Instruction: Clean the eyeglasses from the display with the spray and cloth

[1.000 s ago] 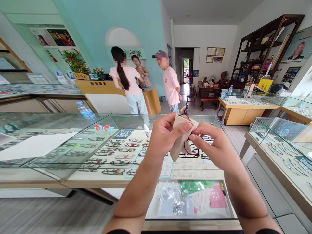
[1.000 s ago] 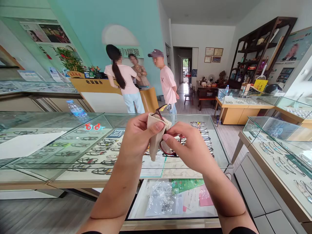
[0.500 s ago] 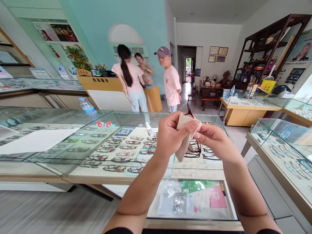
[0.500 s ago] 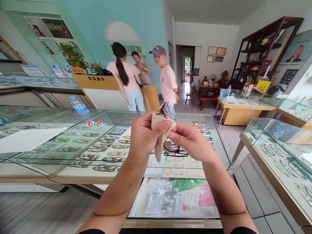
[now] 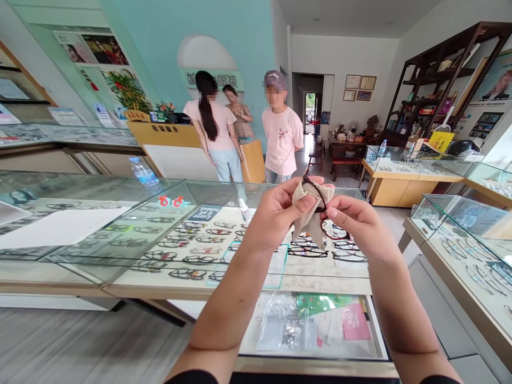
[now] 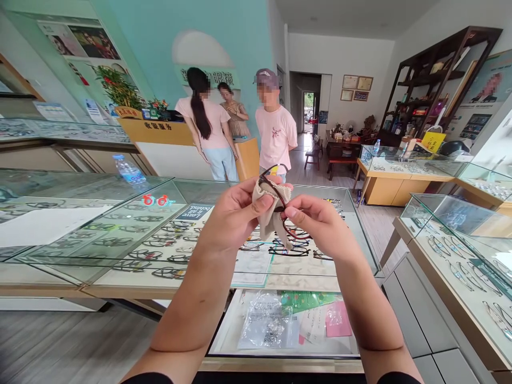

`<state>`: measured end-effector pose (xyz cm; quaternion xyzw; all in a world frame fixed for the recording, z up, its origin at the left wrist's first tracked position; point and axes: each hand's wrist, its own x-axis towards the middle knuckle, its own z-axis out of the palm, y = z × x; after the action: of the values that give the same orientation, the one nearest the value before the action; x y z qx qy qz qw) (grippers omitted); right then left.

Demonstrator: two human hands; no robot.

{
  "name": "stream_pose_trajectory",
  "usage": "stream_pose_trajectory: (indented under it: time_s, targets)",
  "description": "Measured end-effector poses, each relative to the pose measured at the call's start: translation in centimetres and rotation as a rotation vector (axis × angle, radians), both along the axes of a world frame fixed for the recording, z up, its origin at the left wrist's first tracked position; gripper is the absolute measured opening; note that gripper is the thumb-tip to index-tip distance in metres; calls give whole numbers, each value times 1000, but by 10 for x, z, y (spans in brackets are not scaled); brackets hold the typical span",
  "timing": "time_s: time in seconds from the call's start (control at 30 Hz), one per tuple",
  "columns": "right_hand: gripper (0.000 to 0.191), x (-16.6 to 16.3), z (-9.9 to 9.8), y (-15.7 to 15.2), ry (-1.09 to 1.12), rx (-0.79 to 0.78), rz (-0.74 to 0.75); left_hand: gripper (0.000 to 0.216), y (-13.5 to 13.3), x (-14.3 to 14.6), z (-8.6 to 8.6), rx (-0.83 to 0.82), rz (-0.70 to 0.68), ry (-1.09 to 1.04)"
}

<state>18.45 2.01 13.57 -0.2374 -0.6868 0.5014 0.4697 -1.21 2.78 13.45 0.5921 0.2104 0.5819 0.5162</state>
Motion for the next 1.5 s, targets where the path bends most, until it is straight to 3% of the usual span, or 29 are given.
stream_pose_trajectory:
  time_s: [0.33,0.57,0.8,0.97,1.13,1.33,1.5]
  targets:
    - [43,-4,-2,-3,63,23,-33,44,-6,24,0,7,109,-91]
    - [45,-6,-4,0,1,5,11,44,-5,14,4,55,110,-21]
    - [46,-1,1,-3,-43,9,72,48,-11,12,3,123,292,29]
    - [47,5,1,-3,-41,-31,84,58,-13,11,2,206,335,85]
    - [45,8,1,-3,-9,-67,68,61,-9,-2,6,261,265,244]
    - [42,10,0,0,2,-58,50,41,-8,-7,7,222,75,249]
    - [46,7,0,0,14,-103,69,43,-5,4,2,240,109,139]
